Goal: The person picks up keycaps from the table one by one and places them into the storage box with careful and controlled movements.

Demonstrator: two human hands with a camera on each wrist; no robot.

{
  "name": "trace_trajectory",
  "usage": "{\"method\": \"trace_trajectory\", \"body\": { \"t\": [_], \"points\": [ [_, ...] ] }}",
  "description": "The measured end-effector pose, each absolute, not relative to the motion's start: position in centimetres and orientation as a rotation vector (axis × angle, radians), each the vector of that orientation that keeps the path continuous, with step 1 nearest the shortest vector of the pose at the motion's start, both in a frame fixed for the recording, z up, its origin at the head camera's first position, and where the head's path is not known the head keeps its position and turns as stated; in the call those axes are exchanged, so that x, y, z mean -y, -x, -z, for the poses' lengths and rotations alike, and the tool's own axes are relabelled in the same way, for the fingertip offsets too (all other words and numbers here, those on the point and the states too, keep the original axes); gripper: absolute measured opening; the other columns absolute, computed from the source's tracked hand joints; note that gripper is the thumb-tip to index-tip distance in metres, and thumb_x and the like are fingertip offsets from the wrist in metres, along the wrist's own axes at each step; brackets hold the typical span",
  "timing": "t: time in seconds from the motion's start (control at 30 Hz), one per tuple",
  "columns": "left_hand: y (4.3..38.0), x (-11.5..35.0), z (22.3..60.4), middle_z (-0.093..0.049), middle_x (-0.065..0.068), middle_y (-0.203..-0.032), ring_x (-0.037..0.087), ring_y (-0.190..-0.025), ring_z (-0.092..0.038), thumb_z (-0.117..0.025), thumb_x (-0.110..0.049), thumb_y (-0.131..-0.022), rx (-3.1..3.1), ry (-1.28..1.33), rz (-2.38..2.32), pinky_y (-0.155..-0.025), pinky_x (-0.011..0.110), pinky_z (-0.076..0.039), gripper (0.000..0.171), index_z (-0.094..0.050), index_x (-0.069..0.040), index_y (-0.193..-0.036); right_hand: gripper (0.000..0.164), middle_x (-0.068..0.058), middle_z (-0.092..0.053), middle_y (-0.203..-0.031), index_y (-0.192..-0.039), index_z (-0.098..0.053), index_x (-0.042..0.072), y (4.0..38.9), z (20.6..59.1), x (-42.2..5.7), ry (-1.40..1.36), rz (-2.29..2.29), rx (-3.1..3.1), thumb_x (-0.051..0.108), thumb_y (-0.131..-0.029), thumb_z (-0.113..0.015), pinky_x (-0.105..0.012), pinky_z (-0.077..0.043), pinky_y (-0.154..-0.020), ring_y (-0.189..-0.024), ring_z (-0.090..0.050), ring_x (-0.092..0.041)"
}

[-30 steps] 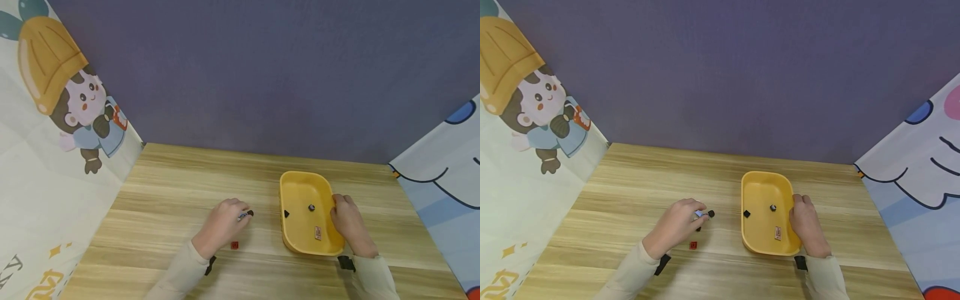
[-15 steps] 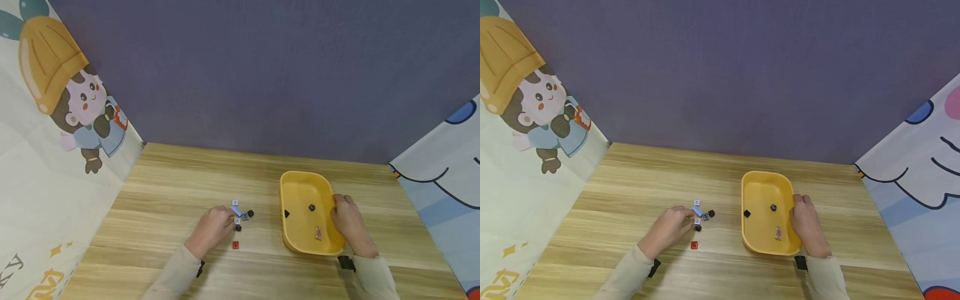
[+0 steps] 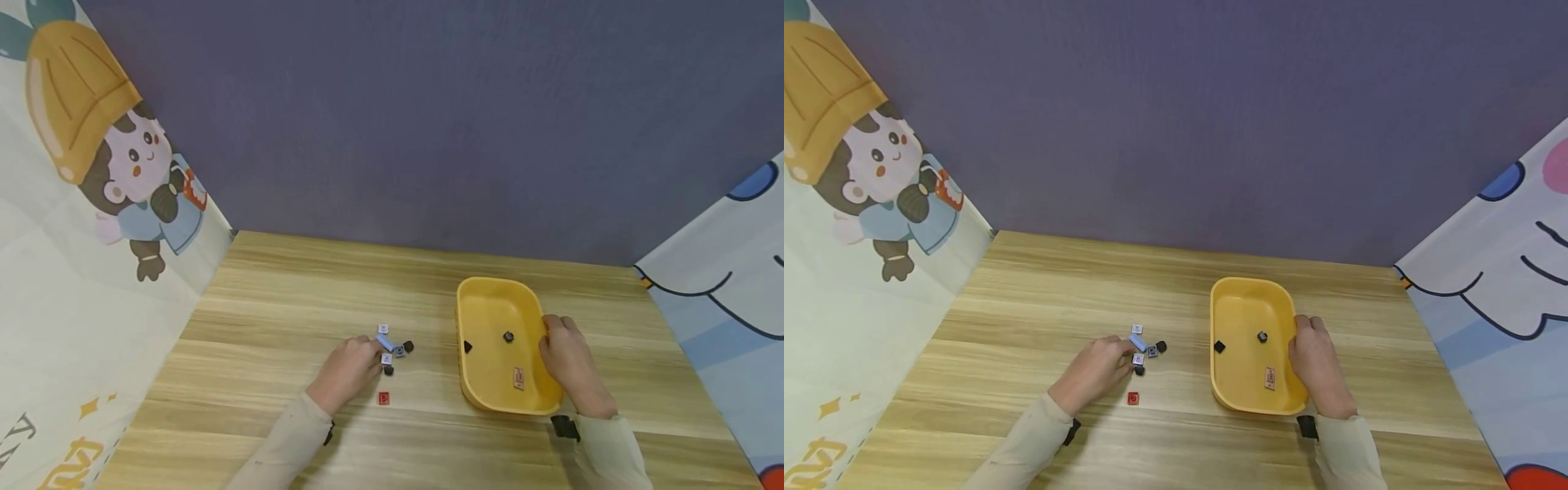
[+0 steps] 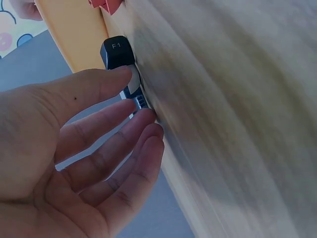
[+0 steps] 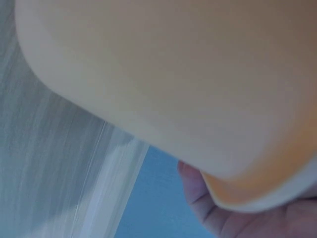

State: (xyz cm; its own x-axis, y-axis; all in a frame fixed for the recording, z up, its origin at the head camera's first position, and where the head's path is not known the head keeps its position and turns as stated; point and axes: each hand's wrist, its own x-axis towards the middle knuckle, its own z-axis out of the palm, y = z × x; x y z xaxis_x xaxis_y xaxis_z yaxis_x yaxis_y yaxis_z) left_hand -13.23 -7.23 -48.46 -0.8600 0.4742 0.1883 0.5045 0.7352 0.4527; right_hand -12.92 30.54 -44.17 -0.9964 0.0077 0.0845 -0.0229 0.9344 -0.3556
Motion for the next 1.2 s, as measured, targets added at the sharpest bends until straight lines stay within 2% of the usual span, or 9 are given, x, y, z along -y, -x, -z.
{"method": "trace_trajectory", "body": {
  "t": [0.87,1.2],
  "points": [
    [13.38,7.07,48.84,-0.069,0.005,-0.083,0.011,-0.068,-0.061,-0.078,-0.01,-0.086,2.882,0.789,0.765,-0.06,0.023,-0.053,0.013,-0.077,-0.009,-0.099,0.035,-0.04,-0.049,-0.111,-0.124,-0.048,-0.022,12.95,44.01,-30.51,0.002,-0.58,3.012,-0.008,-0.093,-0.053,-0.061,-0.051,-0.08,-0.1,-0.055,-0.053],
    [13.25,7.18,48.4,-0.069,0.003,-0.085,0.009,-0.068,-0.06,-0.079,-0.012,-0.086,2.867,0.784,0.804,-0.06,0.021,-0.052,0.011,-0.077,-0.01,-0.097,0.034,-0.039,-0.05,-0.109,-0.123,-0.048,-0.023,12.88,44.0,-30.46,-0.001,-0.572,3.003,-0.009,-0.092,-0.054,-0.06,-0.051,-0.079,-0.098,-0.056,-0.051]
  ]
}}
